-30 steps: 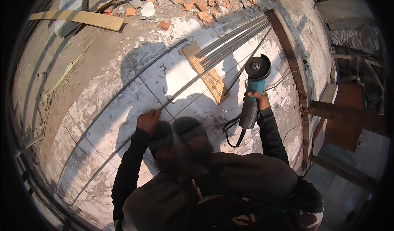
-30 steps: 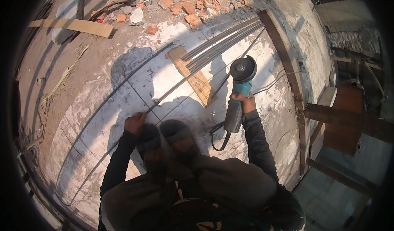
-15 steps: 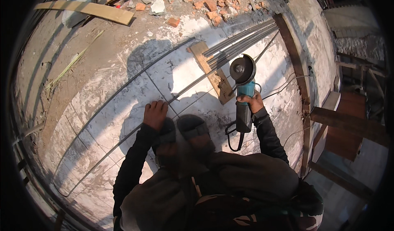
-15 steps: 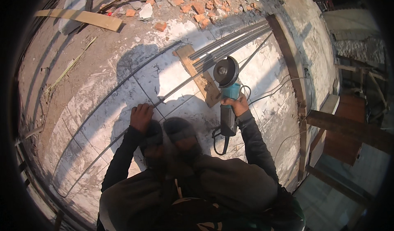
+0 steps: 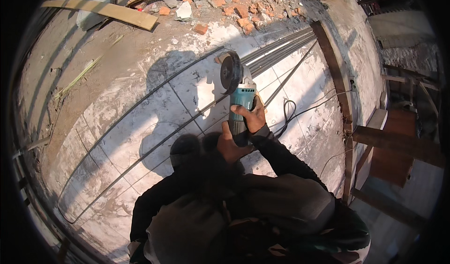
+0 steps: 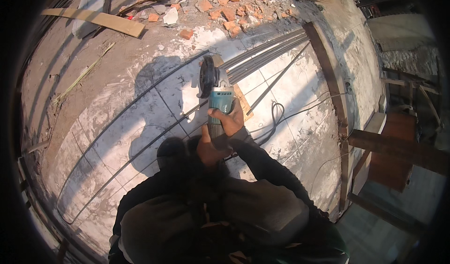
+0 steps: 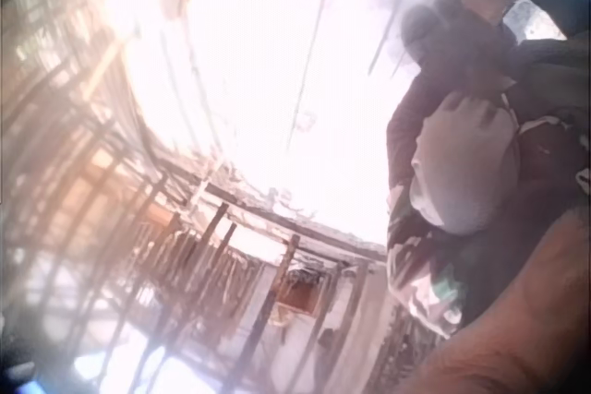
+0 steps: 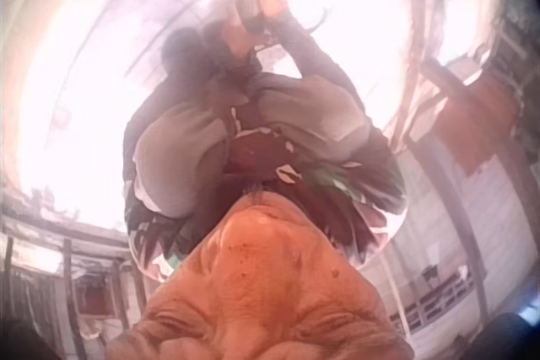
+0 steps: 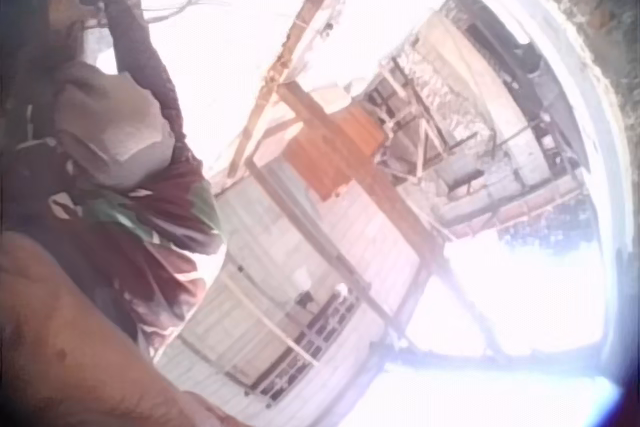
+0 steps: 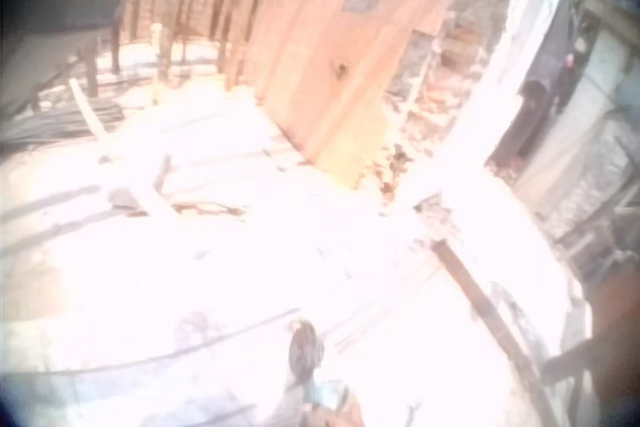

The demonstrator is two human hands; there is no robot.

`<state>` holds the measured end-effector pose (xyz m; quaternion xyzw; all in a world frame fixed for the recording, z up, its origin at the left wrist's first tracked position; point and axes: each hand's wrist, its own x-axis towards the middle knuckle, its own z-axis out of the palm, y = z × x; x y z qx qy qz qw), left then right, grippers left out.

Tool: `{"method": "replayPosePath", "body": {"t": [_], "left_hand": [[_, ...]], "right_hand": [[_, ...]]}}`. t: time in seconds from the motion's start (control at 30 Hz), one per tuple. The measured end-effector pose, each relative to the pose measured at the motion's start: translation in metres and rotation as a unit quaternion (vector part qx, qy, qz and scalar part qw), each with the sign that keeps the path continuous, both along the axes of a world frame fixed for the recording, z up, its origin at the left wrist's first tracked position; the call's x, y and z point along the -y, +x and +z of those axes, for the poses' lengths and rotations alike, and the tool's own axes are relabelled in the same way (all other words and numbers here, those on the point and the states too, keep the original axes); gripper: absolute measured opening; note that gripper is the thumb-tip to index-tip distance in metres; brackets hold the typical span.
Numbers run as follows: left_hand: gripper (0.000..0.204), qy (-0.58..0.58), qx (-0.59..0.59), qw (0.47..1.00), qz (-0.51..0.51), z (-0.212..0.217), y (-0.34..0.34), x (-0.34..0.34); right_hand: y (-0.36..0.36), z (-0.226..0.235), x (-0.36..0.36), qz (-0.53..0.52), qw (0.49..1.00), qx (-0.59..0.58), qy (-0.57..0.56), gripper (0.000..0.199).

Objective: The person uses an angle grinder to cut through a bundle of metal rods supported by a wooden block on a tiled floor.

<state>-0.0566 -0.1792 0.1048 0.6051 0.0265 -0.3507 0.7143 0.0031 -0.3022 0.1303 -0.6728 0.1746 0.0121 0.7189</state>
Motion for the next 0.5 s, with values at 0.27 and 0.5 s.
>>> {"method": "replayPosePath", "body": {"t": [0.27,0.5], "left_hand": [[0.103,-0.232,-0.032,0.971,-0.055,-0.010,0.007,-0.013],[0.101,-0.266,0.003,0.960,-0.085,-0.016,-0.005,0.001]], "right_hand": [[-0.008,0.004,0.023,0.036,0.882,-0.126,0.453,0.088],[-0.033,-0.012,0.035,0.007,0.919,-0.121,0.375,0.089]]}}
